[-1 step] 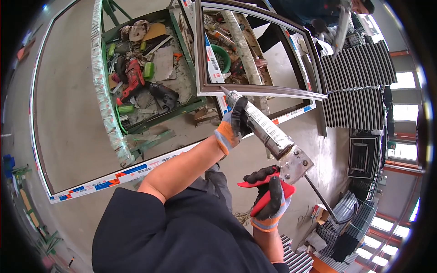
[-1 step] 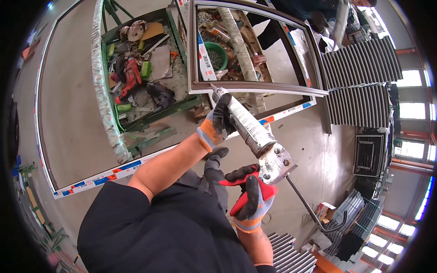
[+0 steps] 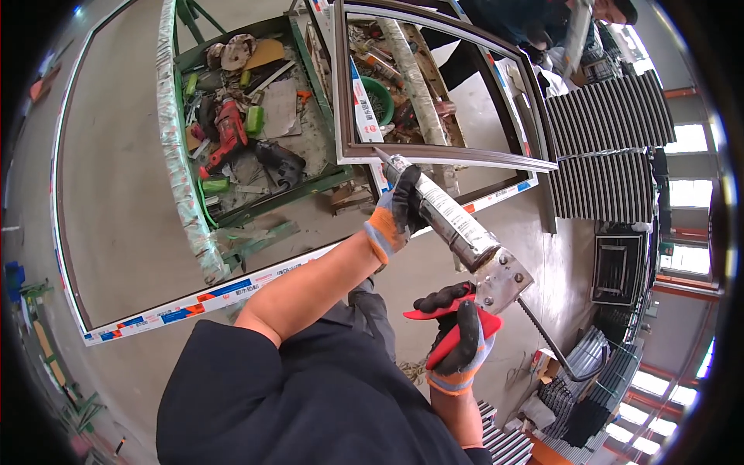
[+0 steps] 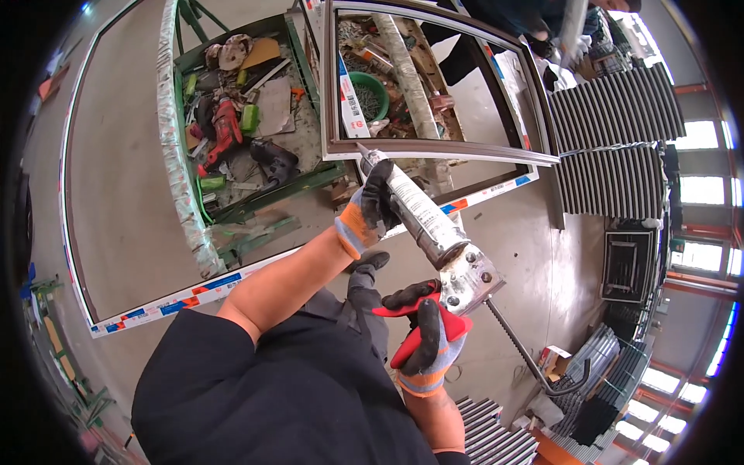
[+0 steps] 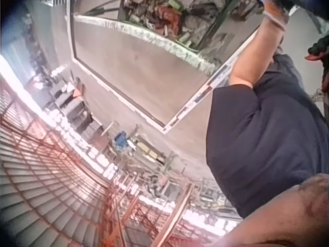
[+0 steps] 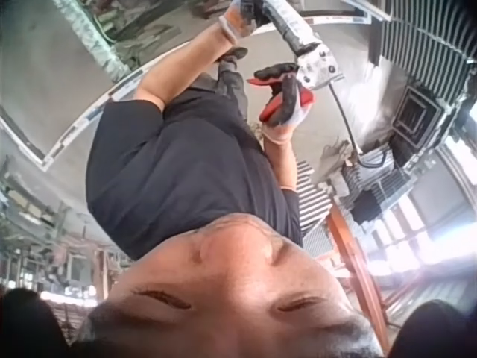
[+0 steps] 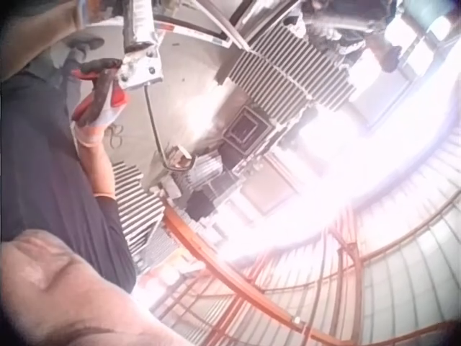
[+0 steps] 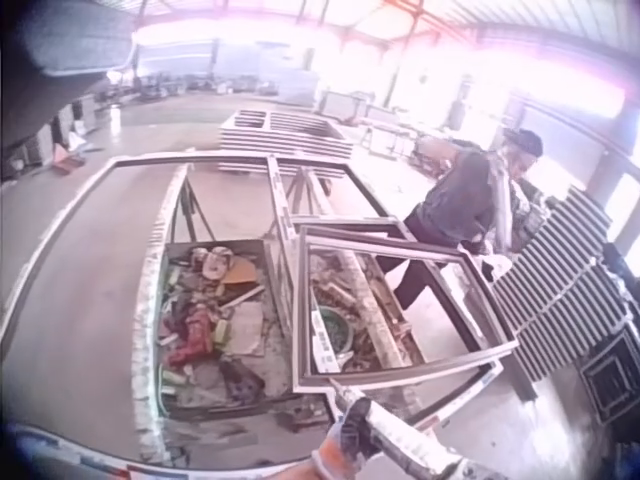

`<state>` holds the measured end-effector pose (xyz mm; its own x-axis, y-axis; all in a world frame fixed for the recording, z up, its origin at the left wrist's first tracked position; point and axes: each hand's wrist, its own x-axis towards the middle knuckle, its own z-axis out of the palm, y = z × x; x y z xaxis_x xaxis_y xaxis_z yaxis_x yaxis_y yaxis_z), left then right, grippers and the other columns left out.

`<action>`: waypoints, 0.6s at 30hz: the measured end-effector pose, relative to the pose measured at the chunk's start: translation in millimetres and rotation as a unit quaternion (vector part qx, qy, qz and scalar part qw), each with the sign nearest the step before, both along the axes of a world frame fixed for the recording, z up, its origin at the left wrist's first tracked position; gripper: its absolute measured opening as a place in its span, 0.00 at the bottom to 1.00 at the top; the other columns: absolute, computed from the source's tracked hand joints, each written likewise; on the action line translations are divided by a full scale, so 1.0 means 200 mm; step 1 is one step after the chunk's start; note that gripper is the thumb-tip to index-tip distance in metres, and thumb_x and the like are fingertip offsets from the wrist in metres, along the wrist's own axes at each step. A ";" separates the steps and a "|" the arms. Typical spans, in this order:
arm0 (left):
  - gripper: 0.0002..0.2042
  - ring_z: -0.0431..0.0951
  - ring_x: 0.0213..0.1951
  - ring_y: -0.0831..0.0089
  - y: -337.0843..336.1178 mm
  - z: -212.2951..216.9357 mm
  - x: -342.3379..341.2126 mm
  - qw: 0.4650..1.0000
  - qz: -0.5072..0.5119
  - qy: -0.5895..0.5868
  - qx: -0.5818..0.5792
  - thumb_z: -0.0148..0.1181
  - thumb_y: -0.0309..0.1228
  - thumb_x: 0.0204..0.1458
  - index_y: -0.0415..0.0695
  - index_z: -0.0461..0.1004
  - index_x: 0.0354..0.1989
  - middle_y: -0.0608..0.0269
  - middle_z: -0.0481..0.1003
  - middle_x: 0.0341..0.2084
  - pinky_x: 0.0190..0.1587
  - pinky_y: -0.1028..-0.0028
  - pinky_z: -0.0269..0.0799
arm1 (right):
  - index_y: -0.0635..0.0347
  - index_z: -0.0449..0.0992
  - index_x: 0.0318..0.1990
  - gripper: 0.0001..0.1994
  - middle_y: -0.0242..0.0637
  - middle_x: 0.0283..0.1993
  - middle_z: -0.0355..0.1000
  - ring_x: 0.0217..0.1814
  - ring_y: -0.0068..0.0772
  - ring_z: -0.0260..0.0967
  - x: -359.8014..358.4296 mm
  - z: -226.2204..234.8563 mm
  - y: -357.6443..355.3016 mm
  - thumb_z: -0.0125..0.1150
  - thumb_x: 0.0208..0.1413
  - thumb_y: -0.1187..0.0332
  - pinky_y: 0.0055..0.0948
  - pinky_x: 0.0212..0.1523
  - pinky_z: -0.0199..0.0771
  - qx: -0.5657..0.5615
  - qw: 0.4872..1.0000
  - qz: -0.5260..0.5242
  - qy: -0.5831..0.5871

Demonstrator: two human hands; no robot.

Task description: Assembling and securing metal frame components using a power drill, sealant gun, and mallet.

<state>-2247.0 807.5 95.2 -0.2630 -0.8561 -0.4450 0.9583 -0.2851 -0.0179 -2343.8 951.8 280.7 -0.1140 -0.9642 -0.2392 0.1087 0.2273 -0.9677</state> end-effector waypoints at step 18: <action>0.22 0.77 0.39 0.64 0.14 0.18 0.20 0.999 0.011 -0.034 -0.009 0.66 0.47 0.51 0.47 0.69 0.47 0.62 0.75 0.36 0.49 0.59 0.76 | 0.70 0.65 0.48 0.17 0.44 0.38 0.69 0.39 0.42 0.72 0.04 -0.04 0.09 0.52 0.59 0.63 0.47 0.47 0.74 0.008 0.998 0.058 -0.006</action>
